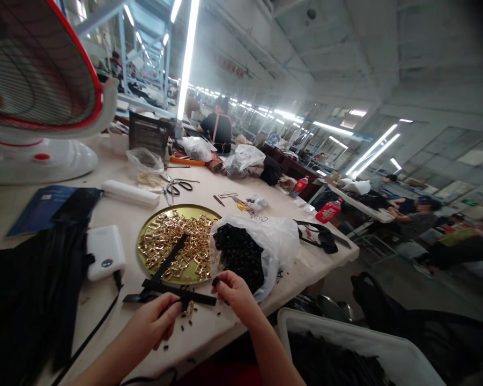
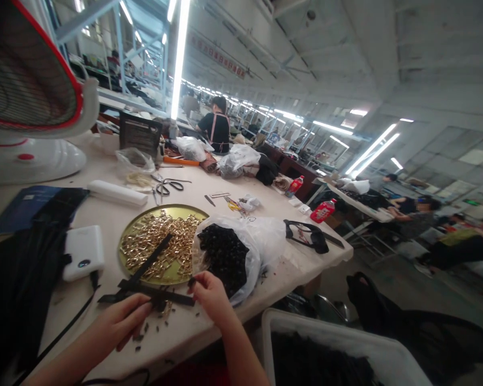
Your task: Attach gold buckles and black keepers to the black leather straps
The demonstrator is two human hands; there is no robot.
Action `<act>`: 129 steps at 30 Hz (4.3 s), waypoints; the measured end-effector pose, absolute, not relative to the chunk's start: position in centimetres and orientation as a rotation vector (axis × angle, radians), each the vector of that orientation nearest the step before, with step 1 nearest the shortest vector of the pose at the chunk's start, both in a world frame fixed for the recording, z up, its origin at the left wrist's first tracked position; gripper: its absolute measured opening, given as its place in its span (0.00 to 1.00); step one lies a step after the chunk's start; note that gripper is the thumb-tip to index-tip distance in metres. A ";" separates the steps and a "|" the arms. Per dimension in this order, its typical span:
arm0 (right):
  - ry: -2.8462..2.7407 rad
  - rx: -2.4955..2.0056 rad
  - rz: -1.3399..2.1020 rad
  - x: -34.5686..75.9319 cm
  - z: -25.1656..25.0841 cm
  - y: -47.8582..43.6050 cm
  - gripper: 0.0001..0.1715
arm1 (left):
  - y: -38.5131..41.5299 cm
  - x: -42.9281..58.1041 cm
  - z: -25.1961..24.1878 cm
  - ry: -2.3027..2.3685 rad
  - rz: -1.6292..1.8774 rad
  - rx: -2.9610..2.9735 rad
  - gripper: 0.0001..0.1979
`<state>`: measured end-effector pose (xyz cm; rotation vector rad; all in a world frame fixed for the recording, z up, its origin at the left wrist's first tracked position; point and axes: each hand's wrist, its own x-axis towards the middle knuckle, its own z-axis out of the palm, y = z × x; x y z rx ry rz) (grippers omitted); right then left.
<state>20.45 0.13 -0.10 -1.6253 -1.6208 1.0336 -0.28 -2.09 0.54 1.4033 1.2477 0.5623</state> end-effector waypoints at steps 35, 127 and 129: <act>-1.030 -1.188 1.538 14.4 -1.0 -4.4 0.19 | -3.2 0.2 2.2 1.220 0.422 1.685 0.10; -2.132 -2.074 0.461 22.7 -1.5 1.4 0.06 | -3.6 -0.1 -0.8 1.259 0.530 1.393 0.16; -2.064 -2.059 0.474 22.6 -1.3 1.6 0.05 | -3.6 -0.3 -0.7 1.261 0.528 1.390 0.16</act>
